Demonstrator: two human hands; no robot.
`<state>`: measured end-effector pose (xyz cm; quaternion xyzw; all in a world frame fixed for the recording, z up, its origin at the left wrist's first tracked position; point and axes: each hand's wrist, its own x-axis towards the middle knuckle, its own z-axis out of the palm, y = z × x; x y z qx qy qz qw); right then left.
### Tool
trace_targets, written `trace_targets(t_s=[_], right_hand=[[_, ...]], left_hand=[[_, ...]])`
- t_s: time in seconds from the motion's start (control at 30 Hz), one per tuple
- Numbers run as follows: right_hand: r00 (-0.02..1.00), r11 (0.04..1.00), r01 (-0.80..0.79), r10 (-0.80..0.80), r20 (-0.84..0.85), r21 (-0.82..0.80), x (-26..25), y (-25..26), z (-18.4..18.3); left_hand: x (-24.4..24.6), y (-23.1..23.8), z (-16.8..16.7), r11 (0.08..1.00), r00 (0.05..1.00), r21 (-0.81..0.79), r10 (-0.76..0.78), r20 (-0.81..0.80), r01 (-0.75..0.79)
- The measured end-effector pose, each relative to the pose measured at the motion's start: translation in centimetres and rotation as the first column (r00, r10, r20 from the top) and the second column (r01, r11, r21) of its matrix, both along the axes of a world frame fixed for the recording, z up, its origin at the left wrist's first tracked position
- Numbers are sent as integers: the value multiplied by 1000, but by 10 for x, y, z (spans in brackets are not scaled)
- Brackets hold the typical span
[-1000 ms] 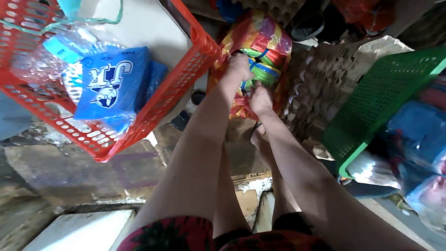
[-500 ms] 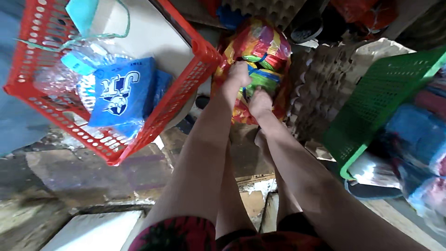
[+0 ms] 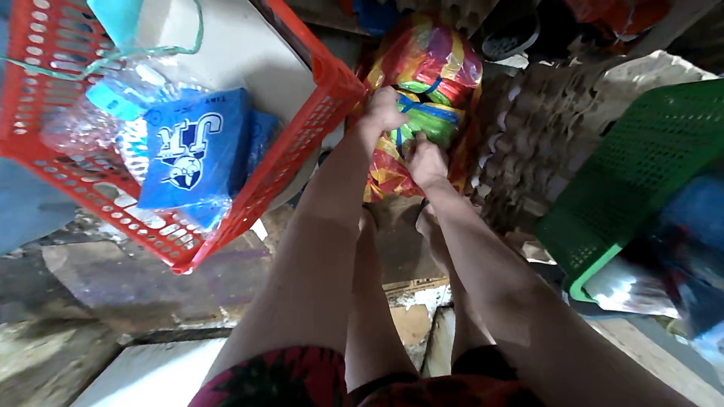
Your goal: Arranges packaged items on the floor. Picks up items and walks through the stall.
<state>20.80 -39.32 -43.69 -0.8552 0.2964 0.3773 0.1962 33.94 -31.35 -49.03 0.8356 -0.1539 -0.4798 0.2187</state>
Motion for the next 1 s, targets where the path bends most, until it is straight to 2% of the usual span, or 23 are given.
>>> trace_targets(t_s=[0.1,0.23,0.33,0.4,0.5,0.6,0.67,0.73,0.87,0.93,1.0], right_hand=[[999,999,22,-21,40,-30,-17,-5,-3],[988,988,143,-138,77,-64,-32,-3,3],[990,987,140,-136,47,-81,-31,3,9],[989,989,117,-107,105,-94,-26,3,13],[964,985,150,-127,233,-81,-33,-3,16],[953,979,205,-200,229,0,-21,-12,13],[970,975,214,-219,104,58,-2,-18,13],[970,966,242,-244,2,94,23,-20,9],[976,975,212,-215,34,62,56,-22,-18],[963,956,251,-263,62,150,50,-21,-32],[922,907,338,-373,106,251,35,-18,-36]], left_hand=[[-2,2,1,999,999,-29,40,-26,-41],[0,9,-6,996,997,-44,74,-24,-75],[0,13,-7,994,996,-73,81,-47,-84],[2,17,-4,987,994,-124,99,-52,-105],[-18,23,-1,934,973,-284,187,-133,-219],[-49,29,-4,840,932,-402,328,-155,-363],[-71,36,-18,836,923,-398,372,-98,-378],[-80,44,-30,862,938,-388,347,-17,-326],[-86,31,-23,939,979,-292,199,35,-181],[-104,21,-28,934,953,-198,303,-5,-298],[-116,12,-36,886,899,-164,439,-2,-433]])
